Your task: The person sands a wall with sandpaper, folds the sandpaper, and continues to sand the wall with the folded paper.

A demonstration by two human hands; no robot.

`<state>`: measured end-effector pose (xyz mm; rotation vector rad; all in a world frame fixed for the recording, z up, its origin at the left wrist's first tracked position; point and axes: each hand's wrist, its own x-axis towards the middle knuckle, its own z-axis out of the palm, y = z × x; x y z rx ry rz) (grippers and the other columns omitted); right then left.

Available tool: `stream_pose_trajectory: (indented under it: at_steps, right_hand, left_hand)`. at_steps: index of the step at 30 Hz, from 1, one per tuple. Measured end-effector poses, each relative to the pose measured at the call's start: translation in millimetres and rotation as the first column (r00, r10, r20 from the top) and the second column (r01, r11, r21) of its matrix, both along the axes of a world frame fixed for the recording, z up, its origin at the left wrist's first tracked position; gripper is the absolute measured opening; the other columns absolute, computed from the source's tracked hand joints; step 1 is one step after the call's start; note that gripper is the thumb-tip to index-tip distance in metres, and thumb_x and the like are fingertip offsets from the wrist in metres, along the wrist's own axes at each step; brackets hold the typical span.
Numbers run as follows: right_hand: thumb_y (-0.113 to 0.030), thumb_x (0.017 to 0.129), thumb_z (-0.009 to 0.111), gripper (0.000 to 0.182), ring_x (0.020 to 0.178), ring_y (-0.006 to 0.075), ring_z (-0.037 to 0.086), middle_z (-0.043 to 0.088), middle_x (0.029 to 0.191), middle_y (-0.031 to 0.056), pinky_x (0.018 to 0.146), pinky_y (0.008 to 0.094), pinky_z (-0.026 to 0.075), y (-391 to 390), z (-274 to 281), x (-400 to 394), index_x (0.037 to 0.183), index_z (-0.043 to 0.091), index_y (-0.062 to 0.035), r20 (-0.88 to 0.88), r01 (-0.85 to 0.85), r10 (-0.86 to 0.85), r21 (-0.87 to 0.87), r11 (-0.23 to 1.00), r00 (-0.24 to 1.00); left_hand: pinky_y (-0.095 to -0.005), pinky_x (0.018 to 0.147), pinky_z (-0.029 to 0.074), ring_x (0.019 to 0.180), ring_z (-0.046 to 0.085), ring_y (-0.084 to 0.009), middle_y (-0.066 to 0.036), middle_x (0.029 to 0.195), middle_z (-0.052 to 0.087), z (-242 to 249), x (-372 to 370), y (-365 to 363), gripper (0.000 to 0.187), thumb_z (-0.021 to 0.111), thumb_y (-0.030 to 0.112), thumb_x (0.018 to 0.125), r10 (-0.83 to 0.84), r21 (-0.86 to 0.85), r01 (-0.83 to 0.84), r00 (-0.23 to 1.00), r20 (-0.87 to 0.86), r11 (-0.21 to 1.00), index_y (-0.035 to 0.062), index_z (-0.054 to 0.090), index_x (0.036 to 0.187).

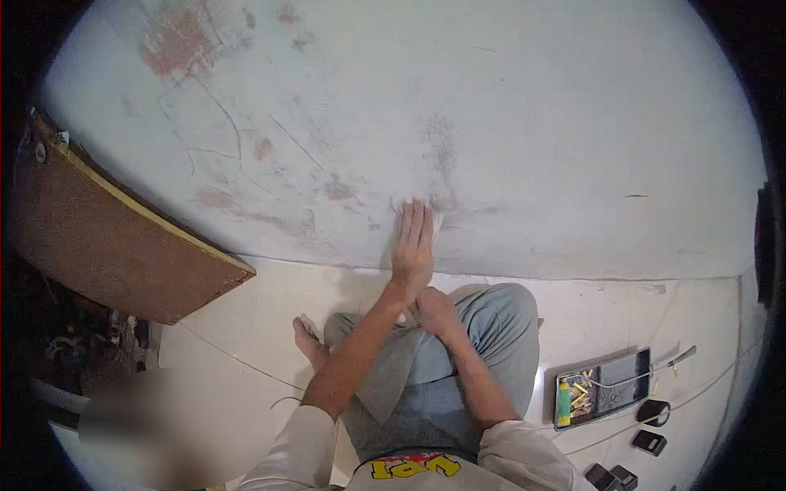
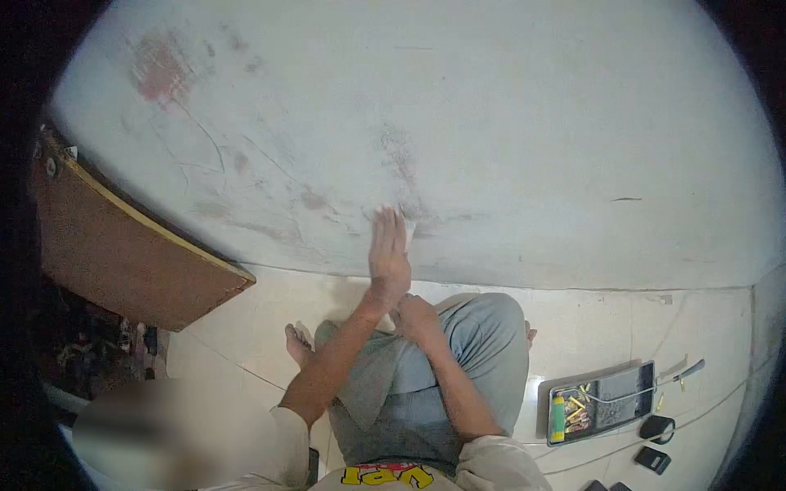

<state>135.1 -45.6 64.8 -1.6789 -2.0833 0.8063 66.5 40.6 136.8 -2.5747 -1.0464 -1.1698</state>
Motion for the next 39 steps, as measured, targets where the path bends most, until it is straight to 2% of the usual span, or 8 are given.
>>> stream_pose_trajectory:
  at_steps: [3, 9, 12, 19, 22, 30, 36, 39]
  right_hand:
    - [-0.026, 0.09, 0.052, 0.033, 0.094, 0.0399, 0.059, 0.063, 0.098, 0.0228, 0.082, 0.0472, 0.047, -0.4, 4.2, 2.1, 0.106, 0.056, 0.0027, -0.039, -0.035, 0.033, -0.05, 0.998, 0.999]
    - [-0.03, 0.092, 0.049, 0.034, 0.089, 0.0382, 0.062, 0.063, 0.096, 0.022, 0.076, 0.0473, 0.05, -2.3, 15.4, -3.5, 0.112, 0.053, -0.002, -0.113, 0.076, -0.07, 0.048, 0.996, 0.991]
    - [-0.03, 0.092, 0.049, 0.035, 0.089, 0.038, 0.062, 0.064, 0.094, 0.0227, 0.076, 0.0479, 0.049, -2.8, 18.8, -3.0, 0.112, 0.053, -0.002, -0.11, 0.075, -0.071, 0.03, 0.997, 0.991]
    - [-0.026, 0.088, 0.054, 0.029, 0.09, 0.0398, 0.06, 0.063, 0.095, 0.0235, 0.078, 0.0475, 0.047, -3.7, -1.8, -4.9, 0.091, 0.063, 0.0021, -0.091, 0.066, -0.065, 0.001, 0.998, 0.994]
    - [-0.026, 0.088, 0.054, 0.03, 0.09, 0.0393, 0.061, 0.063, 0.093, 0.0242, 0.077, 0.0476, 0.047, -1.3, 5.7, -1.4, 0.083, 0.064, 0.0018, -0.17, 0.113, -0.104, 0.045, 0.993, 0.98]
    - [-0.029, 0.09, 0.053, 0.037, 0.092, 0.0393, 0.06, 0.063, 0.091, 0.0248, 0.08, 0.0481, 0.047, -2.0, 17.2, -4.3, 0.114, 0.052, -0.0003, -0.085, 0.051, -0.052, -0.016, 0.999, 0.995]
    - [-0.029, 0.09, 0.053, 0.038, 0.087, 0.0401, 0.062, 0.064, 0.09, 0.0248, 0.076, 0.0502, 0.048, -3.3, 11.8, -1.3, 0.113, 0.053, 0.0013, -0.047, 0.052, -0.052, 0.012, 0.999, 0.998]
    - [-0.03, 0.09, 0.052, 0.039, 0.087, 0.0407, 0.062, 0.063, 0.091, 0.0252, 0.076, 0.0503, 0.048, -1.5, -8.0, -1.5, 0.114, 0.052, 0.0021, -0.039, 0.028, -0.028, 0.011, 1.0, 0.999]
  left_hand:
    - [-0.0549, 0.111, 0.021, 0.135, 0.021, -0.0496, -0.032, 0.146, 0.02, -1.7, 5.6, -3.2, 0.064, 0.042, -0.009, 0.077, 0.056, -0.01, -0.057, 0.998, -0.022, 0.998, -0.0117, 0.025, 0.139]
    - [-0.0512, 0.112, 0.022, 0.139, 0.017, -0.042, -0.024, 0.149, 0.021, 173.9, 34.9, 22.9, 0.061, 0.047, -0.001, 0.085, -0.017, 0.376, -0.047, 0.986, 0.163, 0.925, -0.0056, 0.026, 0.142]
    - [-0.0486, 0.111, 0.025, 0.137, 0.024, -0.0425, -0.026, 0.147, 0.025, 183.6, 31.4, 28.1, 0.061, 0.045, -0.006, 0.08, -0.011, 0.452, -0.059, 0.989, 0.15, 0.89, -0.0066, 0.032, 0.14]
    - [-0.0535, 0.112, 0.018, 0.138, 0.015, -0.0459, -0.031, 0.147, 0.02, -22.8, 1.1, -5.7, 0.066, 0.043, -0.007, 0.075, -0.017, -0.023, 0.018, 1.0, 0.019, 1.0, -0.0112, 0.028, 0.139]
    - [-0.0552, 0.111, 0.018, 0.137, 0.015, -0.0482, -0.03, 0.148, 0.018, 0.0, 11.7, -5.4, 0.064, 0.044, -0.006, 0.077, 0.012, 0.045, -0.014, 0.998, 0.055, 0.999, -0.0116, 0.027, 0.139]
    - [-0.0509, 0.111, 0.023, 0.138, 0.019, -0.044, -0.025, 0.148, 0.023, 184.1, 28.2, 25.8, 0.063, 0.047, -0.005, 0.08, -0.062, 0.392, 0.006, 0.989, 0.131, 0.92, -0.0054, 0.03, 0.141]
    - [-0.0528, 0.111, 0.022, 0.136, 0.02, -0.0467, -0.029, 0.147, 0.023, 23.5, 1.1, 5.0, 0.063, 0.043, -0.009, 0.078, -0.015, 0.099, 0.011, 0.999, 0.039, 0.995, -0.0092, 0.029, 0.139]
    - [-0.0532, 0.111, 0.022, 0.136, 0.019, -0.0481, -0.031, 0.146, 0.022, 16.3, 6.3, 0.5, 0.064, 0.043, -0.008, 0.078, -0.026, 0.059, 0.023, 0.999, 0.041, 0.998, -0.0093, 0.028, 0.14]
